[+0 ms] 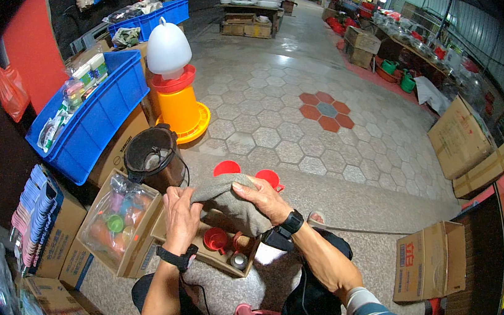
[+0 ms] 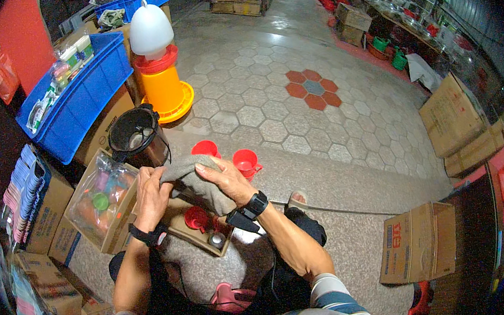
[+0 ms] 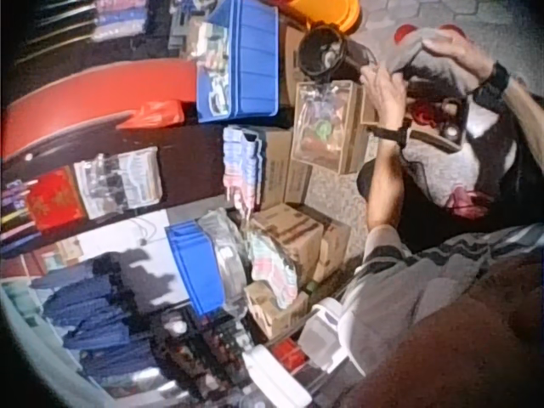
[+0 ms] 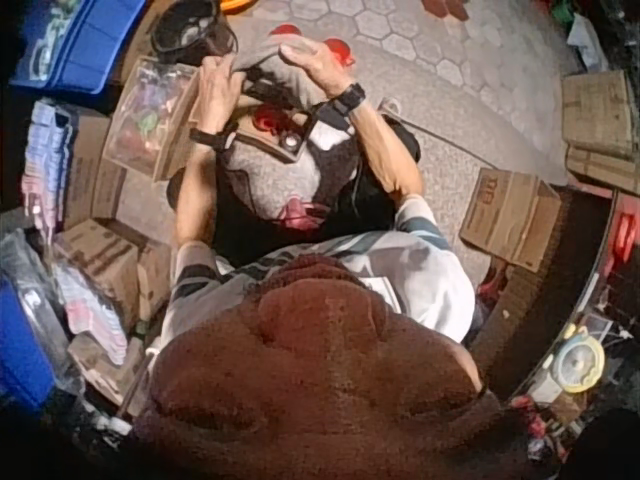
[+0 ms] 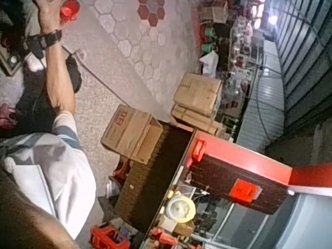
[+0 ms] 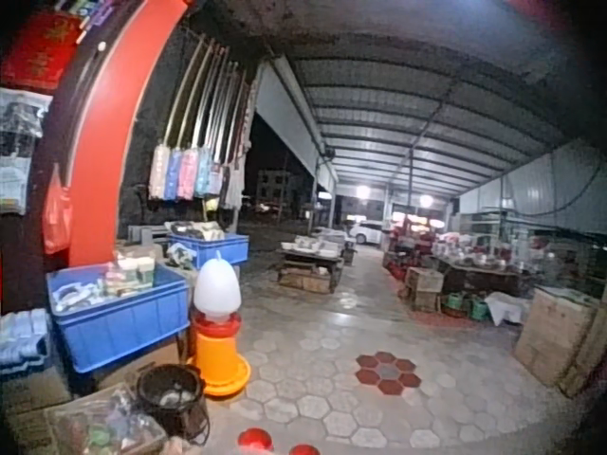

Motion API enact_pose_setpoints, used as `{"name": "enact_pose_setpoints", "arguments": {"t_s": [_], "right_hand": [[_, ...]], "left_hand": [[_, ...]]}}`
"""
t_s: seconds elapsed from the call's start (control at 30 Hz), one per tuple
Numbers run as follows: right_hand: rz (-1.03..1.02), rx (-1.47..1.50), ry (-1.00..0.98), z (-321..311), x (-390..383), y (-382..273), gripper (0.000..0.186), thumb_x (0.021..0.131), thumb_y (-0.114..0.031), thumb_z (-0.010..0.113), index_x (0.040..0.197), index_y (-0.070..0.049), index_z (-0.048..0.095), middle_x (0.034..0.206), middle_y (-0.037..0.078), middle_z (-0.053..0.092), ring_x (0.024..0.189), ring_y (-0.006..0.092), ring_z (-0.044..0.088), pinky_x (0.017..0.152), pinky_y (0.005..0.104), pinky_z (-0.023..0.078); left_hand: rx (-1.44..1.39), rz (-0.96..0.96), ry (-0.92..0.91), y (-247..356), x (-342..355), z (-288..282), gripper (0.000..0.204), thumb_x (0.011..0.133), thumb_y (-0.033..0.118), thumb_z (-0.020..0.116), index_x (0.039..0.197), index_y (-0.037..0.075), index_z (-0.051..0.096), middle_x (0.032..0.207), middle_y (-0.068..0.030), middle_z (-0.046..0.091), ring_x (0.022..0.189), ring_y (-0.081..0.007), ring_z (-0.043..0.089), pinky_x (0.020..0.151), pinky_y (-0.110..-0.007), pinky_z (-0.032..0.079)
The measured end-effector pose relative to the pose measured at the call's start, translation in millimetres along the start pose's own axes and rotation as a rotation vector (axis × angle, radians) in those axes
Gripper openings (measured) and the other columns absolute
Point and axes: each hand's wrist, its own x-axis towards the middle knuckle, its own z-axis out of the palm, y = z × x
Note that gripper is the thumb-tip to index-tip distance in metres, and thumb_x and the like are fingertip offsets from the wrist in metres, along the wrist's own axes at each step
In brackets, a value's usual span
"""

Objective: The person unpacks a plastic bag containing colorful plastic cups and then removes red plastic cups from a cardboard box. They wipe the red cups with a gray cloth, handling them one at a time, and place them back into the box.

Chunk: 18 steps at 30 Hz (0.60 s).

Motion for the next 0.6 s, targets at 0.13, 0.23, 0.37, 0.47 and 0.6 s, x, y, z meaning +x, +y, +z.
{"name": "enact_pose_setpoints", "arguments": {"t_s": [0.13, 0.23, 0.37, 0.47, 0.6], "right_hand": [[-0.103, -0.118, -0.043, 13.2, -5.1, -0.6, 0.044, 0.100, -0.034, 0.065, 0.131, -0.003, 0.062, 0.121, 0.003, 0.065, 0.110, 0.0120, 0.059, 0.096, 0.0312, 0.048], [-0.384, -0.454, -0.041, 38.2, -9.2, 11.0, 0.050, 0.096, -0.029, 0.068, 0.133, 0.002, 0.058, 0.110, 0.011, 0.062, 0.105, 0.0217, 0.060, 0.094, 0.0343, 0.048], [-0.554, -0.681, -0.107, 65.4, -25.8, 28.1, 0.065, 0.093, -0.032, 0.069, 0.143, 0.003, 0.048, 0.124, 0.022, 0.051, 0.115, 0.0358, 0.055, 0.100, 0.0396, 0.045], [-0.583, -0.648, -0.116, 62.7, -32.5, 30.8, 0.065, 0.086, -0.022, 0.075, 0.142, 0.001, 0.051, 0.129, 0.021, 0.052, 0.119, 0.0328, 0.055, 0.103, 0.0380, 0.044], [-0.584, -0.619, -0.087, 61.9, -37.2, 31.1, 0.056, 0.086, -0.013, 0.073, 0.138, -0.001, 0.055, 0.126, 0.020, 0.058, 0.115, 0.0354, 0.060, 0.098, 0.0391, 0.049]], "left_hand": [[-0.328, -0.201, 0.051, 5.5, 5.3, 10.6, 0.057, 0.086, 0.001, 0.060, 0.141, 0.000, 0.048, 0.124, -0.0215, 0.052, 0.119, -0.0329, 0.053, 0.100, -0.042, 0.044], [-1.368, -0.404, 0.009, 16.2, 3.4, 27.1, 0.051, 0.099, 0.008, 0.058, 0.146, -0.001, 0.040, 0.137, -0.0123, 0.056, 0.124, -0.0208, 0.055, 0.107, -0.034, 0.045], [-1.090, -0.133, -0.312, 5.1, -11.7, 26.4, 0.044, 0.097, 0.020, 0.064, 0.137, 0.002, 0.054, 0.129, -0.0071, 0.063, 0.120, -0.0161, 0.059, 0.102, -0.035, 0.049], [-1.046, -0.080, -0.383, -11.0, -20.6, 24.2, 0.045, 0.095, 0.020, 0.065, 0.135, 0.002, 0.056, 0.128, -0.0076, 0.064, 0.117, -0.0172, 0.060, 0.102, -0.037, 0.049], [-1.536, -0.389, -0.242, -23.1, -16.2, 25.5, 0.047, 0.095, 0.024, 0.066, 0.135, 0.003, 0.055, 0.128, -0.0077, 0.063, 0.117, -0.0192, 0.059, 0.103, -0.038, 0.048]]}}
